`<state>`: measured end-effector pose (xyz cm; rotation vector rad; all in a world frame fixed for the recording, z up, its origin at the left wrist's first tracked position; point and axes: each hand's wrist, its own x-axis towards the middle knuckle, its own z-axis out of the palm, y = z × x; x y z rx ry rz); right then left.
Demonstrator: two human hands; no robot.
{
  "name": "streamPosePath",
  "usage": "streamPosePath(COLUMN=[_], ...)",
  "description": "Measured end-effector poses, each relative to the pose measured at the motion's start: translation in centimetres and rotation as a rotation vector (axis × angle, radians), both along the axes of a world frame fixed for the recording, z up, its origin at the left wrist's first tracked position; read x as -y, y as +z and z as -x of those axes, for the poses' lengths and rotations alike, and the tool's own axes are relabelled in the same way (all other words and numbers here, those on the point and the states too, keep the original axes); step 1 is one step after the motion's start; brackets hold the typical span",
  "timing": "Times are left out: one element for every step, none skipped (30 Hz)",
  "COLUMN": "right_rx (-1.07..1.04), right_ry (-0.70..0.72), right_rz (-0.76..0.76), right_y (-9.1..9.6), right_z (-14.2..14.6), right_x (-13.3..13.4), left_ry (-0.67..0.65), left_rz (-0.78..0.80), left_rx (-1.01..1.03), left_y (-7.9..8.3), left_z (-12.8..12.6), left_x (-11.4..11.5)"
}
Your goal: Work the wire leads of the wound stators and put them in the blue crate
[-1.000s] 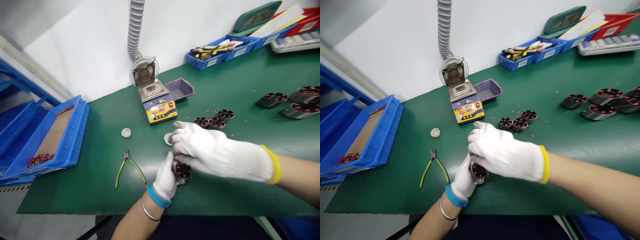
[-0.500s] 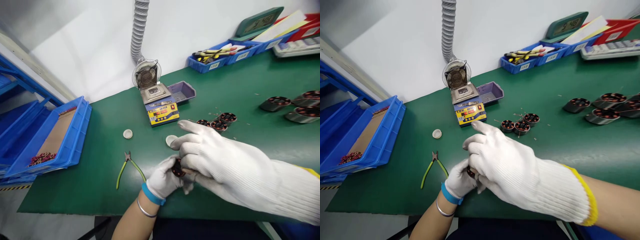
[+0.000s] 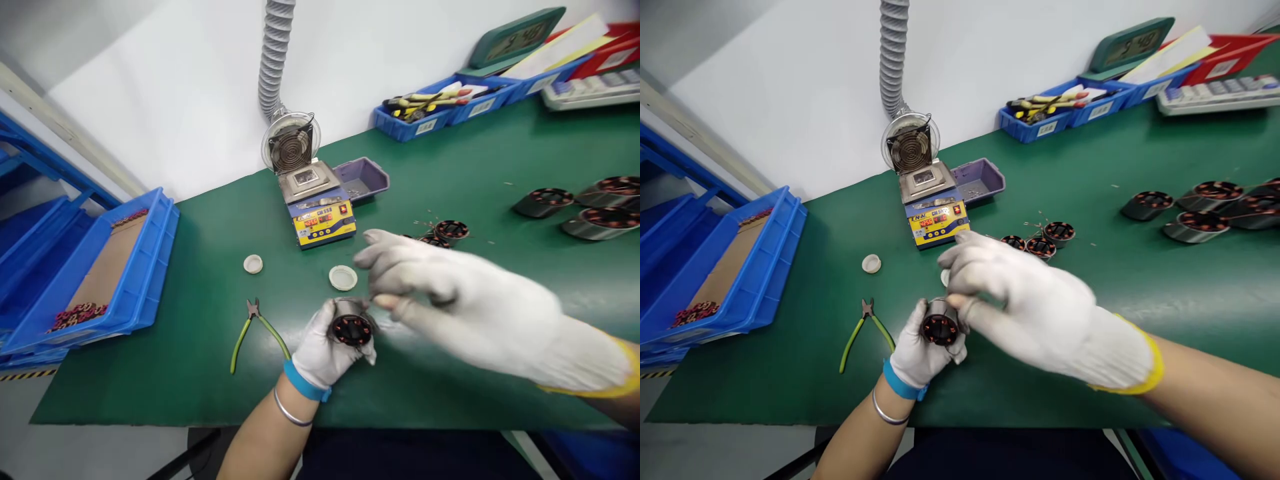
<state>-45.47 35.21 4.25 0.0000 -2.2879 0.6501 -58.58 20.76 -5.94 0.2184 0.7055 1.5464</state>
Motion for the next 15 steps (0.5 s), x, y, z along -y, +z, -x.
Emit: streamPosePath(right_rx=[-0.069,-0.131,-0.178,-0.205,-0.213,-0.199,-0.183,-0.174,-0.168,-0.162,-0.156,-0.152,-0.146,-0.136,-0.127], right_ry=[-0.058,-0.104,-0.133,-0.135,-0.119,-0.106,-0.104,-0.127,-0.162,-0.199,-0.230,-0.246,-0.252,-0.253,-0.250], right_rz=[0.063,0.081,0.045,-0.044,-0.165,-0.289,-0.400,-0.482,-0.535,-0.563,-0.573,-0.576,-0.572,-0.564,-0.553], right_y=[-0.1,-0.4,-0.8,-1.4,-2.2,-3.0,-3.9,-4.8,-5.6,-6.2,-6.7,-6.9,-7.0,-7.0,-7.0], right_z=[-0.3,-0.7,-0.9,-1.0,-0.9,-0.8,-0.5,-0.2,0.1,0.4,0.7,0.8,0.9,0.9,0.9], right_x=[-0.2,-0.3,-0.3,-0.1,0.2,0.6,1.2,1.7,2.2,2.7,2.9,3.1,3.0,2.9,2.6], left_ry=[0.072,0.143,0.210,0.271,0.328,0.373,0.405,0.426,0.441,0.451,0.454,0.455,0.457,0.459,0.462], left_rz=[0.006,0.021,0.042,0.067,0.087,0.105,0.122,0.137,0.147,0.152,0.155,0.154,0.151,0.149,0.150], left_rx=[0.007,0.023,0.044,0.069,0.095,0.118,0.139,0.156,0.167,0.172,0.167,0.153,0.134,0.113,0.098], left_y=[0.3,0.7,1.2,1.6,2.0,2.3,2.5,2.7,2.8,2.8,2.9,2.9,2.8,2.8,2.8], left_z=[0.1,0.1,0.1,0.0,-0.1,-0.2,-0.4,-0.5,-0.6,-0.7,-0.8,-0.9,-1.0,-0.9,-0.9], left_x=[0.1,0.1,0.0,-0.1,-0.2,-0.3,-0.5,-0.6,-0.7,-0.8,-0.8,-0.8,-0.8,-0.7,-0.6])
